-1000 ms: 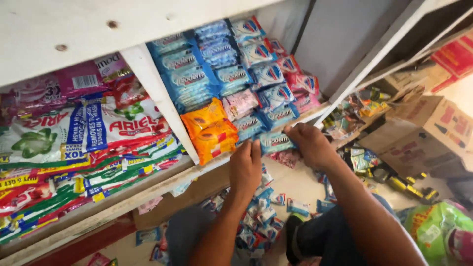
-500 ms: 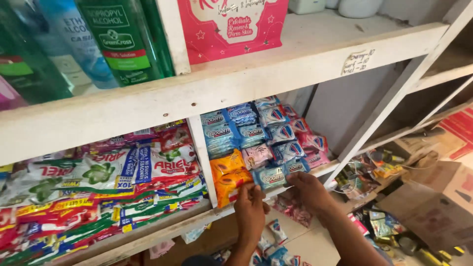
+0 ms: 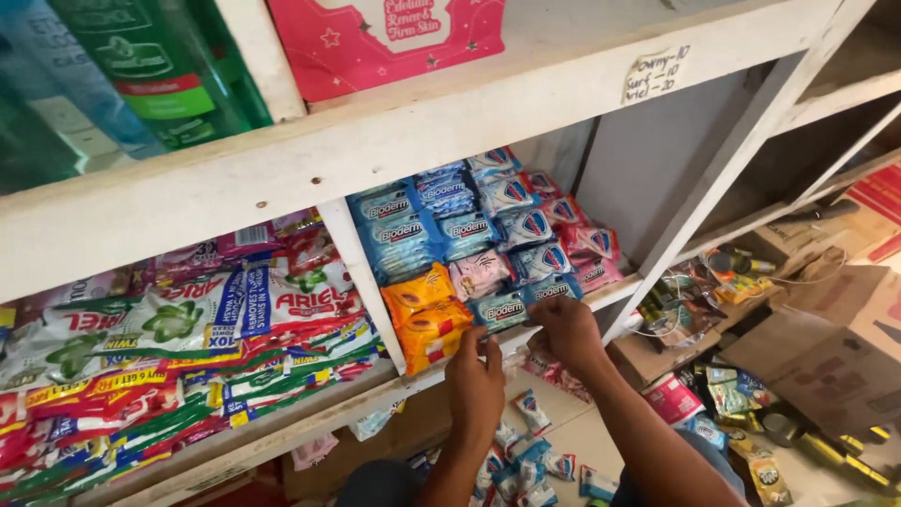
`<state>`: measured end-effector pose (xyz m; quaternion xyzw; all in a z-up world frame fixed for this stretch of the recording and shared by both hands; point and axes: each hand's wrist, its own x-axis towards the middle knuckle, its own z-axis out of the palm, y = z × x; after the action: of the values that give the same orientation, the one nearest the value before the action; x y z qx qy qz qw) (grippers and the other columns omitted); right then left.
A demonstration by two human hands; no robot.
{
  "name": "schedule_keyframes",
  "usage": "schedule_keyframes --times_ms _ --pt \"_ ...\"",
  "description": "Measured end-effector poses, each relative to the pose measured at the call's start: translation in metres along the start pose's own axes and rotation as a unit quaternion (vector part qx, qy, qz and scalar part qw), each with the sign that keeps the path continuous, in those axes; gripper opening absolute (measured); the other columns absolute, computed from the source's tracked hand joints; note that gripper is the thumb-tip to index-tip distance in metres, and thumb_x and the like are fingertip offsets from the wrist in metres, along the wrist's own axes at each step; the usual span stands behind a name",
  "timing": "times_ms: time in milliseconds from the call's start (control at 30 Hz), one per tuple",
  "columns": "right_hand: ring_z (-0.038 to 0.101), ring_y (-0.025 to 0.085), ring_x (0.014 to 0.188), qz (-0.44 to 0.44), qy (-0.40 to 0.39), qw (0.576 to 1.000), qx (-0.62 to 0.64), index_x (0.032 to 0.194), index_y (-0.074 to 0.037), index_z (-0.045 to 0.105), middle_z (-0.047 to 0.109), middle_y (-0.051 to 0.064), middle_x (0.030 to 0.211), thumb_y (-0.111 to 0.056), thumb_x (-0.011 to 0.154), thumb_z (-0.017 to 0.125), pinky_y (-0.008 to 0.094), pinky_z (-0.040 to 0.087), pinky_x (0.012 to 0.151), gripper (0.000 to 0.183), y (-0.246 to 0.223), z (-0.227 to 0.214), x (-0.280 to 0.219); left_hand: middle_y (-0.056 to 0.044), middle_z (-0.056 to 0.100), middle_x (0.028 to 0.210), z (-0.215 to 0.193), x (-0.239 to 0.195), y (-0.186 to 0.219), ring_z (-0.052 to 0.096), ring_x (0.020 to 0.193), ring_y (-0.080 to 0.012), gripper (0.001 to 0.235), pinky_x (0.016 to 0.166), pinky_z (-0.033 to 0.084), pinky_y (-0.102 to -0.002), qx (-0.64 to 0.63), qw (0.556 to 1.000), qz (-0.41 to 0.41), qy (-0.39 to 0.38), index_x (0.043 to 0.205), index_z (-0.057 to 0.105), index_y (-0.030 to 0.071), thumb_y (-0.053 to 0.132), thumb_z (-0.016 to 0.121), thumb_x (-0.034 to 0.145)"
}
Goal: Stocking and organizing small soap and detergent sachets onto store shelves from a pile on the floor.
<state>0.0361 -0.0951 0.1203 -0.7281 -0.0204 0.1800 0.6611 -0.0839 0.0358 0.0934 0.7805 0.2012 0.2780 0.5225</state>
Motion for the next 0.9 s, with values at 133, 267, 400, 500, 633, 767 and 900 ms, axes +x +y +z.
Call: schedule_keyframes --times_ms 133,267,400,500,633,767,900 --pt "0.057 0.017 0.043 0.006 -0.018 1.0 0.019 0.095 0.003 0.066 0.072 0.014 0.072 -0.019 0.093 0.068 0.033 0.039 0.037 0.021 0.006 -0.005 0.005 -0.018 0.073 0.082 -0.001 -0.001 0.003 0.072 0.074 -0.0365 0.033 0.065 0.054 -0.046 0.054 0.994 0.098 0.016 0.125 0.064 0.006 0.022 0.065 0.096" --pt "0.059 0.016 0.045 0.004 -0.023 1.0 -0.002 0.097 0.004 0.067 0.074 0.013 0.077 -0.018 0.094 0.069 0.031 0.042 0.039 0.023 0.004 -0.004 0.007 -0.02 0.073 0.083 0.001 0.003 0.002 0.072 0.077 -0.0384 0.038 0.066 0.055 -0.048 0.079 0.994 0.072 -0.017 0.132 0.063 0.008 0.022 0.064 0.097" --pt "0.061 0.016 0.047 0.027 0.005 0.999 0.024 0.105 0.002 0.064 0.074 0.013 0.077 -0.018 0.093 0.069 0.031 0.043 0.04 0.024 -0.011 0.005 0.003 -0.021 0.074 0.084 0.007 0.007 0.001 0.073 0.076 -0.039 0.035 0.064 0.055 -0.049 0.123 0.99 0.072 -0.011 0.13 0.065 0.009 0.023 0.063 0.099" --pt "0.063 0.015 0.05 0.01 0.002 0.999 0.05 0.114 0.0 0.059 0.075 0.011 0.08 -0.015 0.091 0.07 0.03 0.045 0.041 0.029 -0.018 0.007 -0.002 -0.022 0.073 0.085 0.002 0.009 0.013 0.073 0.075 -0.0392 0.035 0.061 0.055 -0.048 0.149 0.987 0.062 -0.003 0.132 0.064 0.008 0.023 0.06 0.1" --pt "0.067 0.015 0.054 -0.011 -0.014 0.998 0.054 0.117 -0.001 0.056 0.077 0.009 0.085 -0.012 0.089 0.069 0.031 0.049 0.043 0.033 -0.014 0.009 -0.002 -0.023 0.074 0.09 0.004 0.01 0.006 0.073 0.076 -0.0393 0.034 0.06 0.056 -0.047 0.163 0.981 0.099 0.027 0.132 0.063 0.006 0.021 0.058 0.102" --pt "0.066 0.02 0.057 -0.053 0.021 0.994 -0.091 0.115 0.002 0.064 0.074 0.016 0.085 -0.014 0.093 0.071 0.035 0.051 0.048 0.028 -0.007 0.016 -0.013 -0.024 0.074 0.09 0.013 0.002 -0.005 0.073 0.077 -0.0394 0.032 0.063 0.057 -0.048 0.191 0.974 0.124 0.015 0.131 0.064 0.007 0.023 0.058 0.103" --pt "0.071 0.026 0.069 -0.271 0.058 0.921 -0.274 0.121 -0.009 0.068 0.075 0.011 0.091 -0.02 0.092 0.072 0.04 0.057 0.06 0.032 -0.006 0.023 -0.026 -0.024 0.074 0.091 0.013 0.001 -0.003 0.072 0.077 -0.0418 0.031 0.063 0.056 -0.05 0.191 0.972 0.138 -0.004 0.127 0.063 0.007 0.024 0.06 0.101"
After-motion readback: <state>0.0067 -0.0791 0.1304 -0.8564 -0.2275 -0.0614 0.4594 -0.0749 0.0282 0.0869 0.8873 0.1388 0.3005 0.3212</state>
